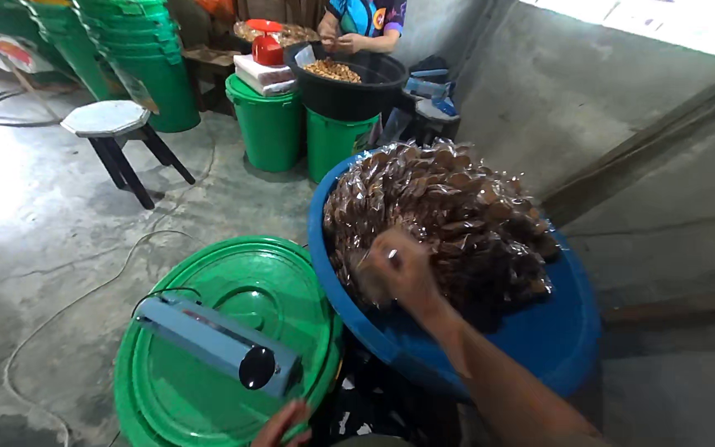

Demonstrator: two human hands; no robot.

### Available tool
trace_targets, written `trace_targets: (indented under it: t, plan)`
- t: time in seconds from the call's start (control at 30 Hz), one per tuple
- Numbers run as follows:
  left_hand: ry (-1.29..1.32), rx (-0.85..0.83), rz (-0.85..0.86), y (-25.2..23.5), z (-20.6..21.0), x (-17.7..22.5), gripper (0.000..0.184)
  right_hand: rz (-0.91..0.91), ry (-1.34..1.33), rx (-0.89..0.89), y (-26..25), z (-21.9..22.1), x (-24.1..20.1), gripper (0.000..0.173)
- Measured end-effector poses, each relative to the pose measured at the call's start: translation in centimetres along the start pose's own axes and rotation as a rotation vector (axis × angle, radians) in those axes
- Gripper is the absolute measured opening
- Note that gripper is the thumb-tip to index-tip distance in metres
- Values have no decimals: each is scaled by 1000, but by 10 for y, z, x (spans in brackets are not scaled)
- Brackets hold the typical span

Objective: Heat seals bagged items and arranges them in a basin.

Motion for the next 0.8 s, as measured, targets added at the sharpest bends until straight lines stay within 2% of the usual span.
trace_targets:
  t: [0.07, 0.1, 0.13, 0.2, 0.23, 0.27, 0.3, 0.37, 0.4, 0.47, 0.53, 0.57, 0.63, 0.7, 0.77, 0.8]
  plan:
    - [86, -130, -38, -11, 18, -2, 80, 247, -305, -289, 41, 46, -31, 21]
    - [70, -124, -83, -15, 22, -1, 94, 411, -466, -417, 62, 69, -38, 21]
    - [51, -84, -144, -17, 23, -2, 97, 575, -627, -515, 81, 89, -39, 21]
    - [74, 60, -296, -17, 19, -13, 80, 797, -883, -627, 104, 113, -34, 14]
    - [87, 137, -358, -14, 15, -22, 70, 879, -948, -686, 108, 117, -32, 19]
    - [95, 198, -404, -10, 9, -29, 65, 938, -965, -745, 110, 120, -29, 24]
    - [104, 244, -444, -7, 3, -33, 61, 967, -940, -790, 110, 122, -27, 21]
    - [128, 307, -508, -5, -6, -36, 57, 968, -826, -812, 109, 131, -25, 9]
    - [129, 334, -531, -5, -10, -37, 57, 945, -753, -796, 106, 138, -24, 9]
    - [37, 420, -526, -10, -18, -46, 58, 851, -563, -718, 98, 158, -24, 20]
    - [-121, 528, -492, -19, -27, -61, 60, 662, -372, -639, 91, 177, -24, 29]
    - [-181, 572, -487, -23, -31, -67, 60, 559, -300, -623, 90, 186, -22, 32]
    - [-225, 612, -526, -31, -41, -76, 60, 466, -214, -670, 85, 202, -12, 36]
    - [-199, 630, -559, -37, -52, -79, 61, 463, -158, -728, 61, 210, -6, 31]
    - [-161, 643, -575, -43, -67, -76, 62, 557, -198, -790, 25, 204, -14, 34]
    - [-147, 647, -579, -47, -76, -74, 63, 543, -239, -832, 11, 197, -25, 36]
Point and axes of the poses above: each hand's wrist, its own y-axis away from the middle knuckle, its own z-axis out of the palm, x = y × z, the point moved 3 cm from there along -y, towards the middle knuckle, and after that the axes turned 12 degrees about -y, right-handed, at the moved point
